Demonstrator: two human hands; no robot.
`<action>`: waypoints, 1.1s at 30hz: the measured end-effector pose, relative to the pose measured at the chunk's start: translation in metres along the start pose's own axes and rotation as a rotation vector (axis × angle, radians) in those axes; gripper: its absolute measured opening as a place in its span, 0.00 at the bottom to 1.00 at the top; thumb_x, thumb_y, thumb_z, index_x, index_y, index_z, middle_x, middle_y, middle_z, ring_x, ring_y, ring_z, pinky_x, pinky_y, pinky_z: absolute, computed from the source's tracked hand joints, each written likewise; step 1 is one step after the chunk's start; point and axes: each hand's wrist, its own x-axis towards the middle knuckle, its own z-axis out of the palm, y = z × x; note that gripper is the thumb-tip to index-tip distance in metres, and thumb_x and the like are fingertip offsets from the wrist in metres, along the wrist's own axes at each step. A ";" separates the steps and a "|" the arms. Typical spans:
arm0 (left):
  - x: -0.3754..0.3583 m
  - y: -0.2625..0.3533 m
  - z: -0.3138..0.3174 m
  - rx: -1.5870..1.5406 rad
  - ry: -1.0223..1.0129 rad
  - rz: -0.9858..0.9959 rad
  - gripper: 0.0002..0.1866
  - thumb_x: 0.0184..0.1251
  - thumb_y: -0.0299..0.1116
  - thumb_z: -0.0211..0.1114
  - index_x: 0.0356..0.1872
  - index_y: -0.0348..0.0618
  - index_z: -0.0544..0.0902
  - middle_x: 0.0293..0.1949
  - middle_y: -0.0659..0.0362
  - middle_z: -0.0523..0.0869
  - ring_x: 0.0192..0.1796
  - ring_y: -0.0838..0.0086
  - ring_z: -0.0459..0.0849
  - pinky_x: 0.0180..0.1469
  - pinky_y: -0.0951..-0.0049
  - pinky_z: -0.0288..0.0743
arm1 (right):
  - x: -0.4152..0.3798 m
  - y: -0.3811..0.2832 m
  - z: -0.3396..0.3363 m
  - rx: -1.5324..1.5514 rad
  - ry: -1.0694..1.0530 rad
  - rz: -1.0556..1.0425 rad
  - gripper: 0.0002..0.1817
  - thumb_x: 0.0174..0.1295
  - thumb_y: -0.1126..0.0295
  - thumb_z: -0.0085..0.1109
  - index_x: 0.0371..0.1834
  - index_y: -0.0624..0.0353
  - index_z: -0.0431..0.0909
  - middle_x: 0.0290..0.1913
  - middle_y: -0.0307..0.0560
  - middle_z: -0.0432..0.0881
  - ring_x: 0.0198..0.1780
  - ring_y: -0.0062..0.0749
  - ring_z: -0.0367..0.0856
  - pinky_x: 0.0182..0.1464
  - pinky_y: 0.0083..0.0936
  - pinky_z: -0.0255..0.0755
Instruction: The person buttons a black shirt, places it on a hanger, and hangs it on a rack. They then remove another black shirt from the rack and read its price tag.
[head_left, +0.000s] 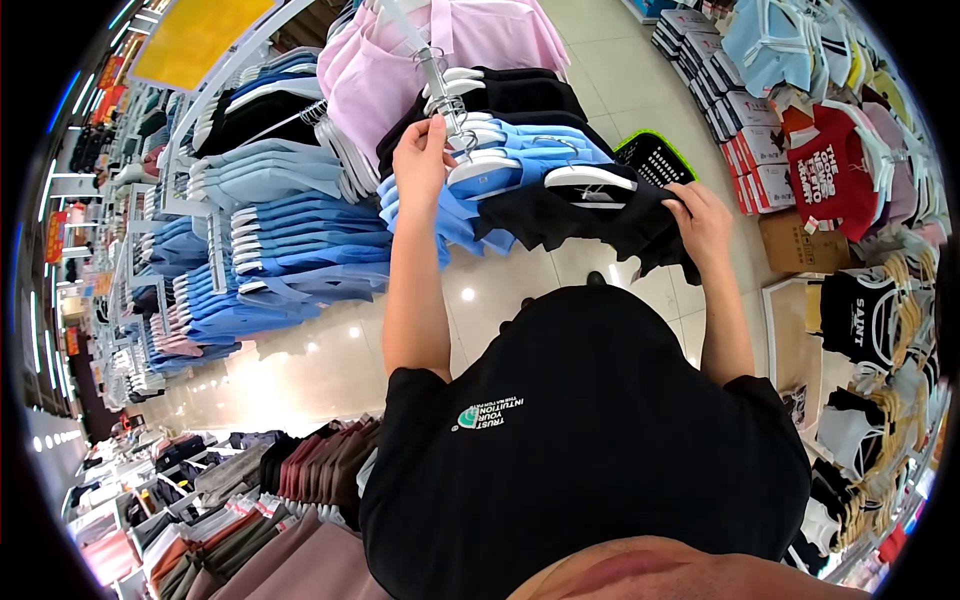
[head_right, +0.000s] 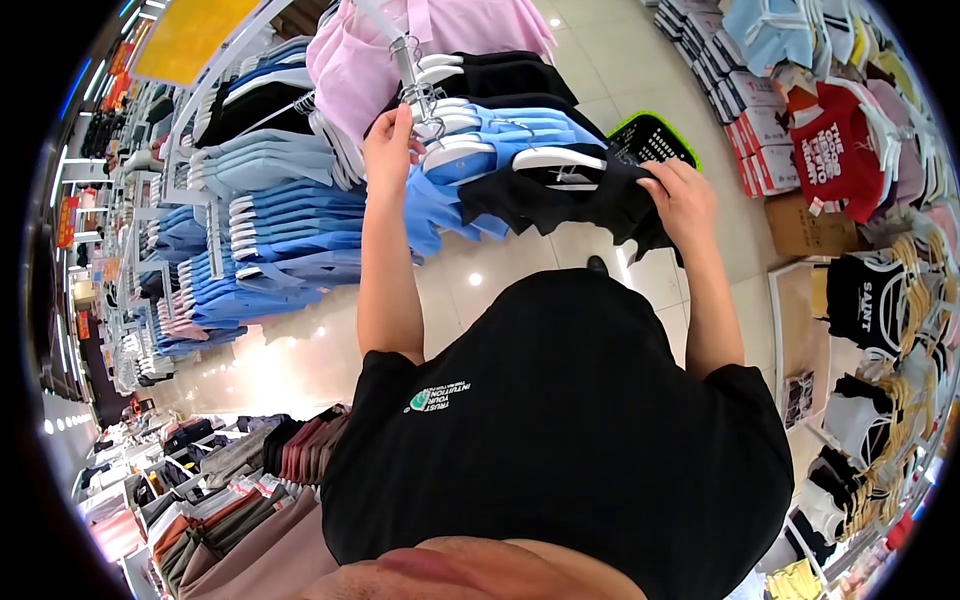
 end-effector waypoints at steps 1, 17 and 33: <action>-0.006 -0.001 -0.001 -0.051 -0.026 -0.014 0.23 0.75 0.47 0.65 0.52 0.34 0.81 0.27 0.59 0.84 0.22 0.80 0.79 0.21 0.81 0.65 | 0.003 0.000 0.002 0.010 0.008 -0.031 0.10 0.57 0.64 0.70 0.39 0.53 0.84 0.32 0.41 0.80 0.36 0.41 0.81 0.37 0.35 0.73; 0.018 -0.012 -0.003 -0.429 -0.047 -0.054 0.11 0.71 0.33 0.70 0.46 0.36 0.82 0.23 0.63 0.80 0.19 0.81 0.75 0.22 0.80 0.64 | -0.007 0.006 0.006 0.017 -0.018 -0.031 0.10 0.56 0.65 0.71 0.38 0.54 0.84 0.30 0.42 0.79 0.33 0.41 0.81 0.34 0.34 0.73; 0.003 -0.016 0.001 -0.426 -0.001 -0.049 0.15 0.73 0.37 0.69 0.49 0.35 0.80 0.24 0.63 0.80 0.21 0.82 0.74 0.22 0.81 0.63 | -0.016 0.007 0.006 0.059 -0.045 0.007 0.11 0.55 0.63 0.71 0.38 0.55 0.84 0.31 0.43 0.80 0.34 0.41 0.81 0.35 0.34 0.74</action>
